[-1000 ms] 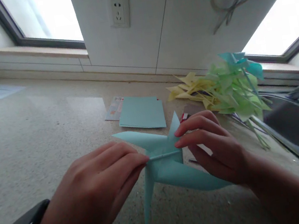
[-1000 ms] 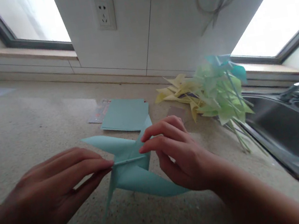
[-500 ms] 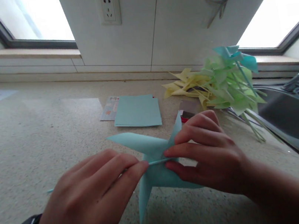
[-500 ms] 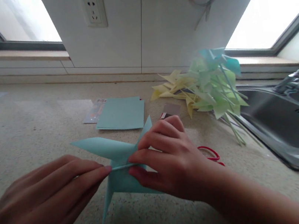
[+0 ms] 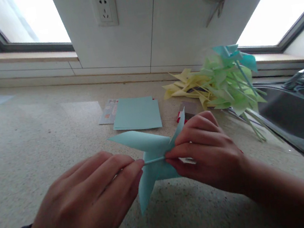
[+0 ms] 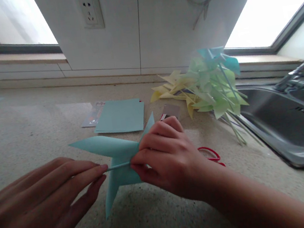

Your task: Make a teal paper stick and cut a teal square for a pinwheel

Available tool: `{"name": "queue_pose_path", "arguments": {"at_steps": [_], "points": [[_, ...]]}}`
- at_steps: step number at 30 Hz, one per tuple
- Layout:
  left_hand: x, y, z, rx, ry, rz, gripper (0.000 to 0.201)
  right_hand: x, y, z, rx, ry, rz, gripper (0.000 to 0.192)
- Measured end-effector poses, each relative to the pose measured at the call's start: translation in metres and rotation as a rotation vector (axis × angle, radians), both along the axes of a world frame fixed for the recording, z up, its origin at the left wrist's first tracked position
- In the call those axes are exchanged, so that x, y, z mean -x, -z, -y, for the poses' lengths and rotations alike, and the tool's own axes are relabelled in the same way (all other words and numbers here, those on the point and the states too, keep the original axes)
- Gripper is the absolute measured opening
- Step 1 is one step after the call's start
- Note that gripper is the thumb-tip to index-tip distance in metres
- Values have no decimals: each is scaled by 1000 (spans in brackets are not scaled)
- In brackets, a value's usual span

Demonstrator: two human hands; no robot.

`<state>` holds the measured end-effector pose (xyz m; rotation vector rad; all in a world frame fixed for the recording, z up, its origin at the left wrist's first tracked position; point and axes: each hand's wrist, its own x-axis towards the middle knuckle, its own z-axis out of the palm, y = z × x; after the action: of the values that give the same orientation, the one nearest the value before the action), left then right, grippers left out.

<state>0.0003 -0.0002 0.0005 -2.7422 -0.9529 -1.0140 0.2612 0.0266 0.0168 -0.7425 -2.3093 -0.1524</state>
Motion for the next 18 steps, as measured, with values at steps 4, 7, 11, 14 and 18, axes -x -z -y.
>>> {"name": "queue_pose_path", "arguments": {"at_steps": [4, 7, 11, 14, 18], "points": [[7, 0, -7, -40, -91, -121, 19, -7, 1, -11, -41, 19, -6, 5], [12, 3, -11, -16, -133, -128, 19, -13, 0, -18, -72, 27, -7, 6], [14, 10, -17, 71, -101, -100, 21, -21, -2, -23, -72, 65, -111, 7], [14, 10, -20, 127, -118, -30, 20, -26, -3, -28, -32, 156, -295, 10], [12, 5, -22, 265, -200, 111, 18, -32, 2, -40, 109, 298, -536, 18]]}}
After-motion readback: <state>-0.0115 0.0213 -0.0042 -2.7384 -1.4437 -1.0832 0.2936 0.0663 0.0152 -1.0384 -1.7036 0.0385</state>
